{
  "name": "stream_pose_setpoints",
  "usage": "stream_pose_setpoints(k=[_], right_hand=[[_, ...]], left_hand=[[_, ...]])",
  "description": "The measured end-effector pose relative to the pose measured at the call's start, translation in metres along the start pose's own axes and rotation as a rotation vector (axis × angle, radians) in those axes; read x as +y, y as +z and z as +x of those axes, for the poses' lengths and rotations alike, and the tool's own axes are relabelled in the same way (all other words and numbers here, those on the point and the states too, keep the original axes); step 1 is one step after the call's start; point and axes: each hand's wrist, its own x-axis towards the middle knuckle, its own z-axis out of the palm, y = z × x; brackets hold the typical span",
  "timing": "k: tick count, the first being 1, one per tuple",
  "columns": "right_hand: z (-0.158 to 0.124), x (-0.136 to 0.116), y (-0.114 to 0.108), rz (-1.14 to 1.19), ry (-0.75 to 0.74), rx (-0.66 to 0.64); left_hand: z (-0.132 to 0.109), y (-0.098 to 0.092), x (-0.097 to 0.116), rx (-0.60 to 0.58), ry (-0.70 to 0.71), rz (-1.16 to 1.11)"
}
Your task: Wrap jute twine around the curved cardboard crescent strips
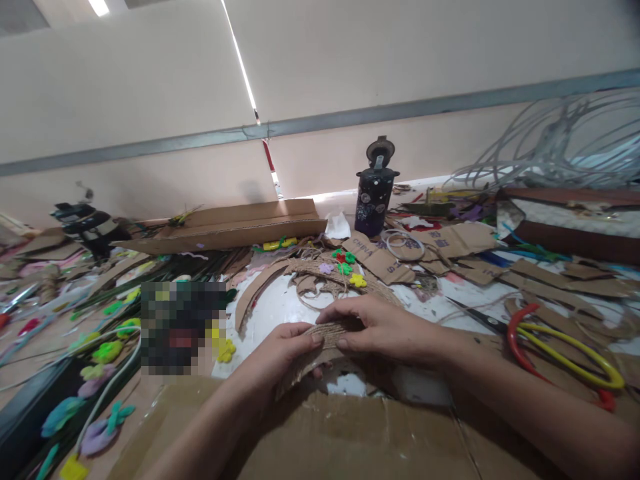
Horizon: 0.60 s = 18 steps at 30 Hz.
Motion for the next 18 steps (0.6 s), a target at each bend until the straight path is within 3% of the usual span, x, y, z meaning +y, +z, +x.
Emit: stream_pose_setpoints(k=[5, 11, 18], right_hand=[[-0.0009, -0.0026, -0.0003, -0.076, -0.032, 0.003], [-0.0003, 0.0023, -0.0055, -0.026, -0.01, 0.019], [-0.0012, -0.001, -0.007, -0.041, 0.008, 0.022]], left_hand=[[0.0026, -0.003, -0.002, -0.063, 0.009, -0.004], [0.0024, -0.0011, 0.0001, 0.007, 0.009, -0.041], [0.004, -0.0039, -0.0003, -0.008, 0.006, -0.044]])
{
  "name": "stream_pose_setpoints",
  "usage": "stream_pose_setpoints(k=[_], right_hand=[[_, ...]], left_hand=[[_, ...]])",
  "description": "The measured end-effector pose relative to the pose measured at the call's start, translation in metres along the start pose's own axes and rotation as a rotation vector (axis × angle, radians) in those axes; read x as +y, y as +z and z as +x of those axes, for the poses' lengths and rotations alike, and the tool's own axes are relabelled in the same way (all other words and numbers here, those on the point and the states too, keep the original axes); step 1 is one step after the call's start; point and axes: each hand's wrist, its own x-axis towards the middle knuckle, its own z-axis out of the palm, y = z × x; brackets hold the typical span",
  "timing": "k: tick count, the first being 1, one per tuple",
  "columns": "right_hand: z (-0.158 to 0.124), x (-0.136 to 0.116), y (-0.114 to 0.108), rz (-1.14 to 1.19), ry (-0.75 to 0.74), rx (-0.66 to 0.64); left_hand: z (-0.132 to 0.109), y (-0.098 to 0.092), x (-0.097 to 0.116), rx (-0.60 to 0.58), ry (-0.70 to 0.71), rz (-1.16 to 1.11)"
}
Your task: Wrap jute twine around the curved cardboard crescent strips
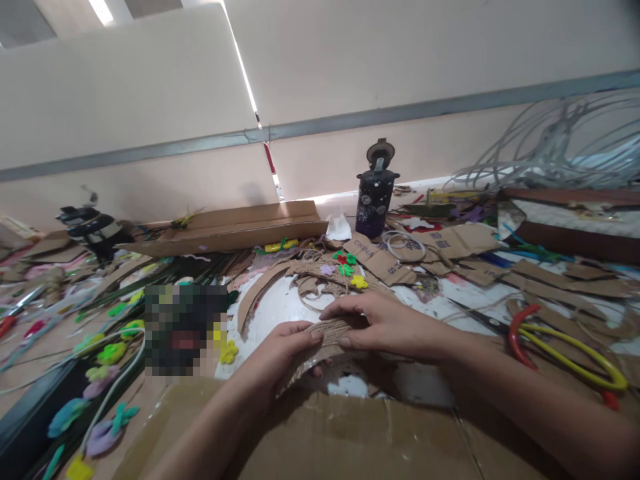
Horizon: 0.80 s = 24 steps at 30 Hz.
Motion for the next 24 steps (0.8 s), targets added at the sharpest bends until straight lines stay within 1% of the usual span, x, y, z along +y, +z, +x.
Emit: stream_pose_setpoints(k=[5, 9, 15, 17, 20, 22, 24], right_hand=[[0.0001, -0.0013, 0.0007, -0.045, 0.001, 0.005], [-0.0009, -0.0051, -0.0009, -0.037, -0.016, 0.003], [-0.0007, -0.0076, 0.0028, -0.039, 0.021, -0.007], [0.0, -0.0071, 0.0044, -0.031, 0.028, -0.03], [0.0007, -0.006, 0.0052, -0.039, 0.008, -0.039], [0.0011, -0.0049, 0.0047, -0.028, -0.001, -0.036], [0.0016, -0.0036, 0.0039, -0.012, 0.005, -0.038]], left_hand=[[-0.0003, 0.0, -0.0001, 0.003, -0.01, -0.011], [-0.0017, 0.0021, 0.0007, -0.008, -0.009, -0.005], [-0.0009, 0.001, 0.0001, 0.027, -0.037, -0.003], [-0.0009, 0.0002, 0.0005, -0.008, -0.045, 0.033], [-0.0021, 0.0, 0.0017, -0.094, -0.048, 0.088], [-0.003, 0.0001, 0.0021, -0.111, -0.045, 0.08], [-0.0032, -0.0002, 0.002, -0.103, -0.045, 0.057]])
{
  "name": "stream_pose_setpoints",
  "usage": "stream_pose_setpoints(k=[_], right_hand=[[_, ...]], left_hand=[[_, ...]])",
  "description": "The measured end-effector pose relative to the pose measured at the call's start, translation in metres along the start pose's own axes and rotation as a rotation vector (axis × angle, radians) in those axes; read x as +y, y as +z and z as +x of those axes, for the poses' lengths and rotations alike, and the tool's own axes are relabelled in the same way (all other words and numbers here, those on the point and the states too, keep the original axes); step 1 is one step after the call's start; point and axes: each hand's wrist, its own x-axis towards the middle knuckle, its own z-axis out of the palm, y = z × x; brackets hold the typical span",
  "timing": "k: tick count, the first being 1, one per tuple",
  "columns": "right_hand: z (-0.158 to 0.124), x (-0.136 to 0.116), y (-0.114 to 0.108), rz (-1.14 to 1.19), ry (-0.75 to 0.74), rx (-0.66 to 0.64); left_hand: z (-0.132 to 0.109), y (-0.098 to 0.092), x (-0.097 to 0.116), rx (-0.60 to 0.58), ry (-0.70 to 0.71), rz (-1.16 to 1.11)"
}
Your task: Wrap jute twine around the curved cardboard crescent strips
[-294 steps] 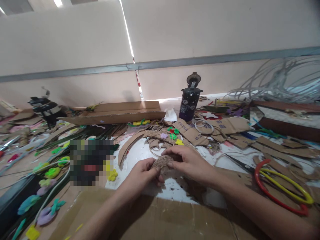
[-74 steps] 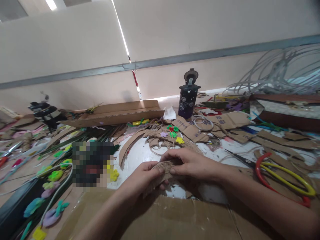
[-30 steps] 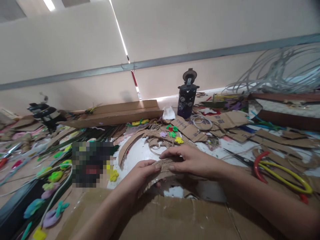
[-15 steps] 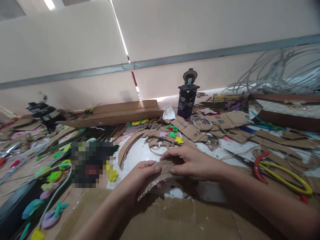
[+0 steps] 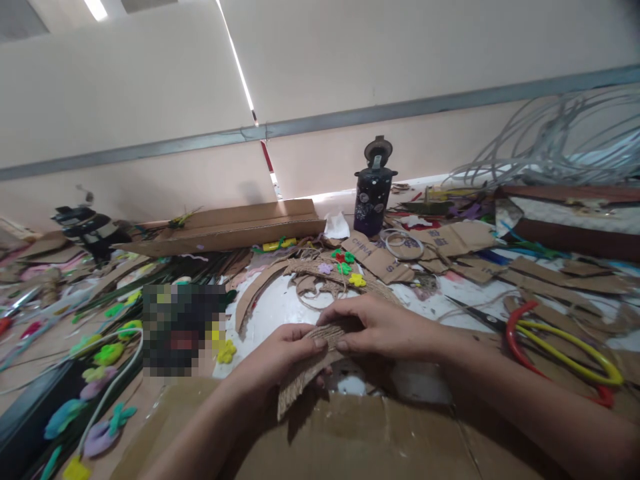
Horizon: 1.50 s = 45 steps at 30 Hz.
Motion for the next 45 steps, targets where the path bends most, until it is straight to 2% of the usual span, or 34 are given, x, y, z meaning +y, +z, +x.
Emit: stream_pose_setpoints(k=[10, 17, 22, 28, 33, 40, 45], right_hand=[[-0.001, 0.003, -0.003, 0.011, -0.004, 0.02], [-0.003, -0.002, -0.002, -0.022, 0.011, 0.014], [-0.002, -0.002, 0.003, 0.021, 0.024, 0.026], [-0.001, 0.002, 0.001, 0.013, -0.012, 0.041], [-0.001, 0.005, -0.001, 0.07, -0.007, 0.005], [-0.003, 0.0, -0.002, -0.053, -0.017, 0.011], [-0.001, -0.003, 0.0, -0.092, -0.003, 0.016]], left_hand=[[0.003, -0.001, 0.0, 0.071, 0.0, -0.076], [0.002, -0.002, -0.001, 0.031, 0.018, -0.073], [0.002, -0.009, 0.0, 0.065, -0.015, -0.028], [0.007, -0.016, -0.006, -0.035, -0.009, -0.029], [0.006, -0.014, -0.006, -0.013, -0.011, -0.036], [0.006, -0.011, -0.005, 0.033, 0.001, -0.068], [0.007, -0.015, -0.005, 0.023, -0.001, -0.029]])
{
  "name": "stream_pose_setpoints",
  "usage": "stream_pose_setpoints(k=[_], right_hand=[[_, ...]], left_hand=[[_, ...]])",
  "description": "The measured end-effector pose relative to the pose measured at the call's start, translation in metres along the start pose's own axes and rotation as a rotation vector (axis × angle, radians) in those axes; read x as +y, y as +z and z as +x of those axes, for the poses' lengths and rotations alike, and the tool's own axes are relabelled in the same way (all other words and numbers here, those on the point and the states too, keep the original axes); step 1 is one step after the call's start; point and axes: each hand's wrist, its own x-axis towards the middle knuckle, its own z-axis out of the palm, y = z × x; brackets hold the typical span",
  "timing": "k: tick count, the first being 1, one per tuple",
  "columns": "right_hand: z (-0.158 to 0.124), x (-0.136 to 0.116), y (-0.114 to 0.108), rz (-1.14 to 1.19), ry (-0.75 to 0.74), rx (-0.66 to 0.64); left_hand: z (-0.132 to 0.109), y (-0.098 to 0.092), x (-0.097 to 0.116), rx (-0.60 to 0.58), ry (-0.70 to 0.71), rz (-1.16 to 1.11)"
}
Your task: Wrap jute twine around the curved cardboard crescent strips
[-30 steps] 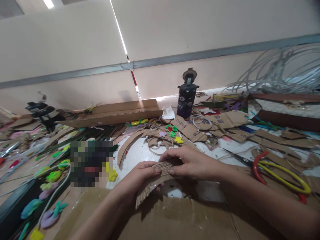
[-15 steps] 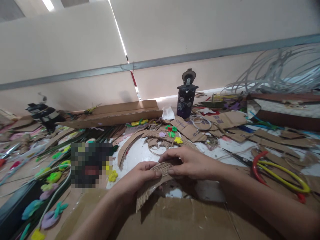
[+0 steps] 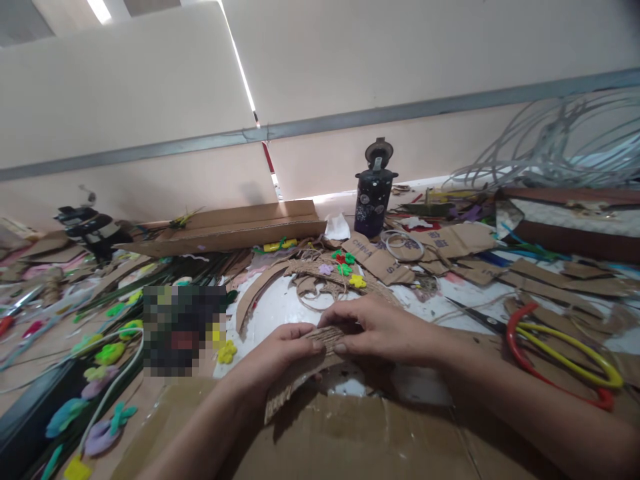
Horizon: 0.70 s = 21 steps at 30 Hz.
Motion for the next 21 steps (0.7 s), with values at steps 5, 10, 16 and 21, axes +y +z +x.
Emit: stream_pose_setpoints(k=[5, 10, 16, 21], right_hand=[[0.001, 0.0059, -0.0019, 0.053, -0.011, 0.048], [0.0007, 0.0062, -0.005, 0.077, -0.021, 0.049], [-0.0003, 0.0024, -0.0058, 0.007, -0.021, 0.055], [-0.0016, -0.0021, -0.0039, -0.105, -0.064, 0.056]], left_hand=[[-0.0011, -0.0002, 0.0016, -0.029, 0.001, -0.012], [-0.0013, -0.0006, 0.0013, -0.014, -0.005, -0.025], [-0.0009, -0.0001, 0.0017, -0.009, -0.012, -0.045], [-0.0013, 0.0018, 0.0015, -0.01, -0.006, -0.062]])
